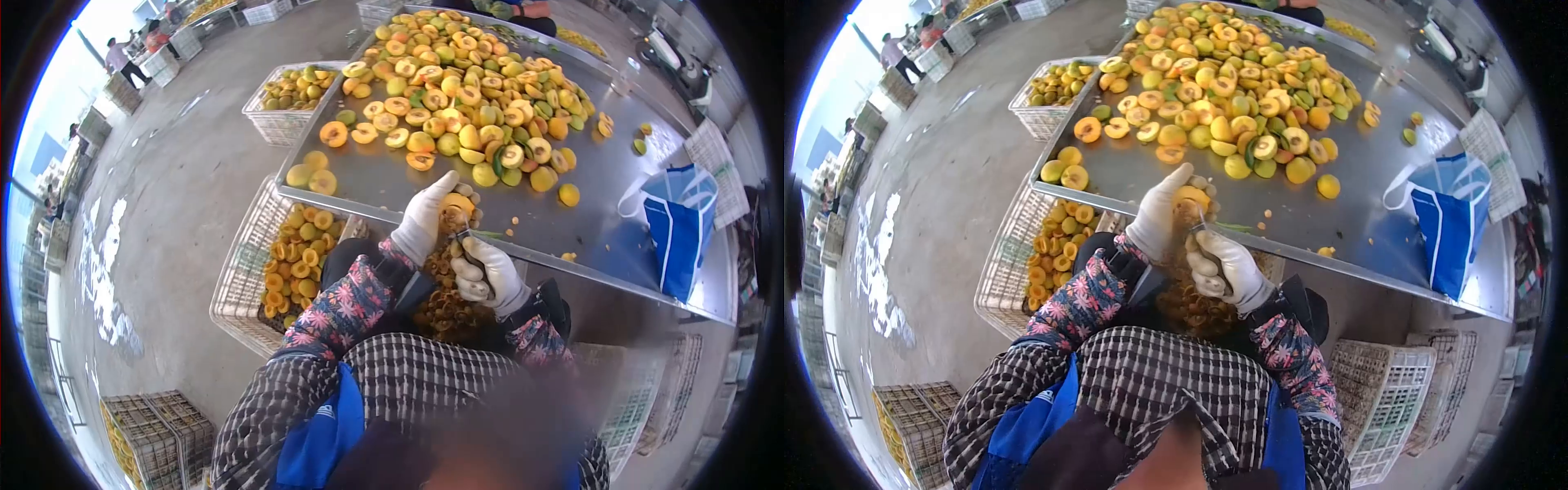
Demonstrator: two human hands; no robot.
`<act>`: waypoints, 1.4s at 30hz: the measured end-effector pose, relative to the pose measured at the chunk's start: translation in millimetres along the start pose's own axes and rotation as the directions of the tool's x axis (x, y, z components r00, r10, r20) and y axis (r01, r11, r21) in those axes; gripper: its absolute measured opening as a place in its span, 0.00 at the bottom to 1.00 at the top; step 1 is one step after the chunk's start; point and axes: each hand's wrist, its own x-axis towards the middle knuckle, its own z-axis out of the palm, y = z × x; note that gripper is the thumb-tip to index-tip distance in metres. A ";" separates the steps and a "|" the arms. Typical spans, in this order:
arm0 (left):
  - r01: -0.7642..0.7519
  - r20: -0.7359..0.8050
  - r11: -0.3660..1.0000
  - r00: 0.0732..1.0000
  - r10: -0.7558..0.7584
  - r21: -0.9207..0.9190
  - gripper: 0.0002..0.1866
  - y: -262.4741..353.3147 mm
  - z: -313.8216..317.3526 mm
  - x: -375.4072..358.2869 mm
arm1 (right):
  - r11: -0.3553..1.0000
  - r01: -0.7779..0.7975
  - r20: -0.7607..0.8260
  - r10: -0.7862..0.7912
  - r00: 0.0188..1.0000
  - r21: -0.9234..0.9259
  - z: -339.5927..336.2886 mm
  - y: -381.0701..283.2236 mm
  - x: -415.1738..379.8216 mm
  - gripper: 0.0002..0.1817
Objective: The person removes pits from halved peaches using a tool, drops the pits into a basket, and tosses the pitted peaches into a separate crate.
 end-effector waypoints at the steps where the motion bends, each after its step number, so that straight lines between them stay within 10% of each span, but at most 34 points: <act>1: -0.040 -0.031 0.993 0.999 0.044 0.109 0.17 -2.5 -0.6 2.8 | 0.999 0.006 0.004 -0.006 1.000 -0.053 -4.0 1.1 0.0 0.13; 4: -0.104 -0.083 0.944 0.987 0.136 0.314 0.18 -7.6 -2.9 9.3 | 0.786 0.005 -0.266 -0.215 0.940 -0.619 17.0 5.8 1.0 0.10; 10: -0.010 -0.084 0.981 0.996 0.027 0.195 0.17 -17.7 -5.9 13.7 | 0.922 -0.010 -0.221 -0.082 0.972 -0.386 3.1 1.9 -13.5 0.12; 13: -0.149 -0.147 0.832 0.953 0.265 0.535 0.17 -27.1 -0.7 15.7 | 0.915 -0.006 -0.254 -0.106 0.961 -0.403 3.3 10.9 -17.6 0.13; 23: -0.066 -0.269 0.982 0.956 0.114 0.179 0.18 -18.7 -15.4 9.5 | 0.792 -0.152 -0.252 -0.003 0.968 -0.592 -8.2 23.8 -54.8 0.12; 25: -0.280 -0.101 0.818 0.920 0.378 0.502 0.17 -8.6 -23.2 -9.3 | 0.651 -0.206 -0.321 -0.062 0.945 -0.731 -22.0 27.8 -59.8 0.13; 28: -0.161 -0.143 0.634 0.905 0.401 0.757 0.16 39.8 -52.0 -33.9 | 0.164 -0.249 -0.270 -0.116 0.956 -0.954 -43.6 28.2 -71.7 0.20; 30: 0.115 -0.156 0.122 0.899 0.409 0.986 0.15 86.8 -58.1 -64.6 | 0.179 -0.333 -0.346 -0.046 0.937 -0.926 -40.6 25.5 -78.2 0.20; 32: 0.282 0.072 -0.558 0.846 0.528 0.781 0.18 105.3 -116.3 -76.1 | 0.298 -0.276 -0.303 -0.045 0.952 -0.914 -57.5 33.6 -78.0 0.19; 33: 0.287 0.230 -0.651 0.774 0.590 0.702 0.21 109.8 -117.9 -76.1 | 0.345 -0.335 -0.358 -0.002 0.934 -0.877 -45.3 28.5 -76.6 0.18; 36: 0.023 0.220 -0.422 0.827 0.518 0.906 0.23 116.1 -96.2 -33.1 | 0.350 -0.251 -0.279 -0.030 0.960 -0.902 -40.2 22.5 -62.2 0.15; 42: 0.313 -0.191 -0.235 0.884 0.427 0.920 0.34 84.6 -66.6 97.4 | 0.326 -0.159 -0.216 -0.147 0.965 -0.932 -45.3 23.6 -41.0 0.15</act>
